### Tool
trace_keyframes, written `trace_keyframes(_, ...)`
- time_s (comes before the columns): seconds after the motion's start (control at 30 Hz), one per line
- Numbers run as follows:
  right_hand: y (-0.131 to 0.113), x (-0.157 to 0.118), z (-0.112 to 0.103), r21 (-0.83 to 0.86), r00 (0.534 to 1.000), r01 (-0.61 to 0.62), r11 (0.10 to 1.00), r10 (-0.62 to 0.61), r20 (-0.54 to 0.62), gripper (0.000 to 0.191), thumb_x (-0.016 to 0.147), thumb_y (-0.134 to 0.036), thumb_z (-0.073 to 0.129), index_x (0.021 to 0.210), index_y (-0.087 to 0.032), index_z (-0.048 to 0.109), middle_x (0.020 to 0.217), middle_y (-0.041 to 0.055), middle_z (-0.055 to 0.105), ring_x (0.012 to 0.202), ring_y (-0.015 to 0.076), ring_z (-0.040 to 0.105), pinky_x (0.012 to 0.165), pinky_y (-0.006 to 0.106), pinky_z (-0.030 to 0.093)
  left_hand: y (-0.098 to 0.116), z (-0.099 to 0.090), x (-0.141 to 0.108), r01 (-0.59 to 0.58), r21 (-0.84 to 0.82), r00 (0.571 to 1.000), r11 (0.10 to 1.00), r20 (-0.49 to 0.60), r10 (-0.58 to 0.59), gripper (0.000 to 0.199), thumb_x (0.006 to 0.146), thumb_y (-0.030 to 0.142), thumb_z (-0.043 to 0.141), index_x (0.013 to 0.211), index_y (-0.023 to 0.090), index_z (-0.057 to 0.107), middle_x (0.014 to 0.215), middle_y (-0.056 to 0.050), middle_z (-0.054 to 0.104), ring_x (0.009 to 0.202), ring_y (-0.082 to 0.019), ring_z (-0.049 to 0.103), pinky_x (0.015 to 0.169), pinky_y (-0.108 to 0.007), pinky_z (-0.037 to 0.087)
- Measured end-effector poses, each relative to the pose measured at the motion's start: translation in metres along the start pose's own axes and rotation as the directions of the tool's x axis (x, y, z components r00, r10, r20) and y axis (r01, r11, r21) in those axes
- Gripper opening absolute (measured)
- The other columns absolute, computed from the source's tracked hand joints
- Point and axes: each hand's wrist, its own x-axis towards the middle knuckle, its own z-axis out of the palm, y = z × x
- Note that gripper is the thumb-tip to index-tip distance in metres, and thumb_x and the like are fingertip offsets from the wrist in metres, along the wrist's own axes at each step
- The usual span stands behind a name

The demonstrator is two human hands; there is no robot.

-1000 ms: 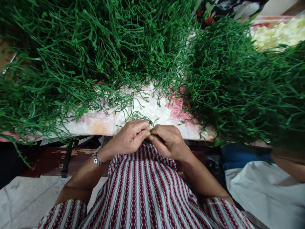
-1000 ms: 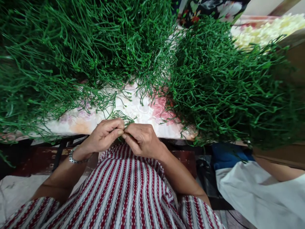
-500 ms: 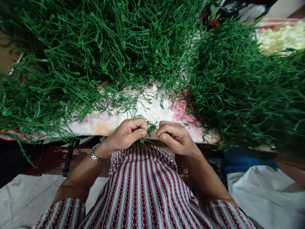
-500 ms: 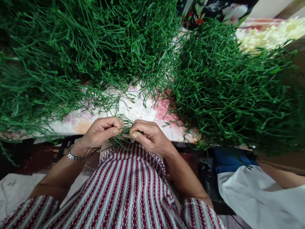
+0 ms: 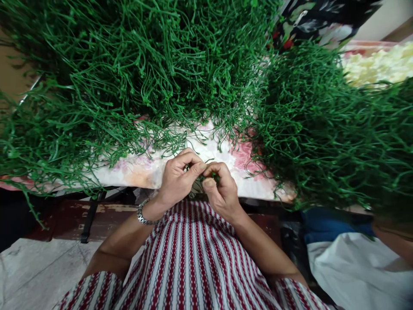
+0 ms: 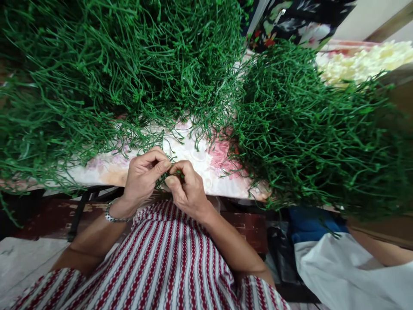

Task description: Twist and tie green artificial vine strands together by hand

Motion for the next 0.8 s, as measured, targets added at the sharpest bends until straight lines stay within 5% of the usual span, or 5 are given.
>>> trace_keyframes(0.2,-0.001,-0.001,-0.001,0.004,0.988,-0.149,0.989,0.149,0.041,0.015,0.082,-0.030,0.056,0.087,-0.017,0.049,0.071,-0.0035,0.049,0.059,0.0064,0.042,0.055,0.017,0.036,-0.003,0.005,0.000,0.004,-0.024,0.999,1.000,-0.039,-0.005,0.018,0.079,0.024,0.059,0.064,0.017,0.055,0.066,0.001,0.046,0.066,-0.011,0.045,0.062,-0.025,0.036)
trace_keyframes(0.4,0.004,0.003,-0.006,0.160,0.980,-0.148,0.976,0.123,0.158,0.022,0.085,-0.030,0.052,0.071,-0.015,0.048,0.059,-0.0054,0.040,0.051,0.0046,0.037,0.051,0.017,0.033,0.002,0.007,0.001,0.162,-0.462,0.986,0.872,0.100,-0.130,0.018,0.078,0.026,0.059,0.065,0.017,0.050,0.066,0.001,0.054,0.065,-0.011,0.049,0.063,-0.025,0.038)
trace_keyframes(0.57,0.004,0.001,-0.007,0.141,0.970,-0.003,0.990,-0.031,0.241,0.023,0.088,-0.026,0.048,0.069,-0.014,0.054,0.061,-0.0017,0.052,0.055,0.0059,0.048,0.054,0.018,0.038,0.012,0.001,0.008,0.237,-0.575,0.971,0.783,0.130,-0.199,0.022,0.082,0.027,0.056,0.066,0.018,0.042,0.042,0.009,0.026,0.041,-0.006,0.027,0.049,-0.021,0.027)
trace_keyframes(0.67,-0.009,0.005,-0.027,0.094,0.982,0.092,0.991,-0.106,0.155,0.021,0.088,-0.028,0.047,0.075,-0.015,0.057,0.065,0.0015,0.057,0.059,0.0092,0.053,0.056,0.022,0.041,0.011,-0.003,0.011,0.239,-0.490,0.971,0.838,0.135,-0.198,0.020,0.081,0.026,0.058,0.067,0.017,0.047,0.046,0.007,0.043,0.044,-0.006,0.038,0.050,-0.021,0.031)
trace_keyframes(0.8,-0.037,0.018,-0.078,-0.163,0.962,0.207,0.965,-0.231,-0.146,0.029,0.089,-0.035,0.045,0.069,-0.018,0.058,0.059,0.0025,0.053,0.058,0.0131,0.053,0.053,0.028,0.040,0.007,-0.006,0.013,0.244,-0.450,0.970,0.859,0.135,-0.205,0.018,0.079,0.028,0.060,0.067,0.015,0.055,0.072,-0.002,0.061,0.065,-0.010,0.054,0.065,-0.023,0.041)
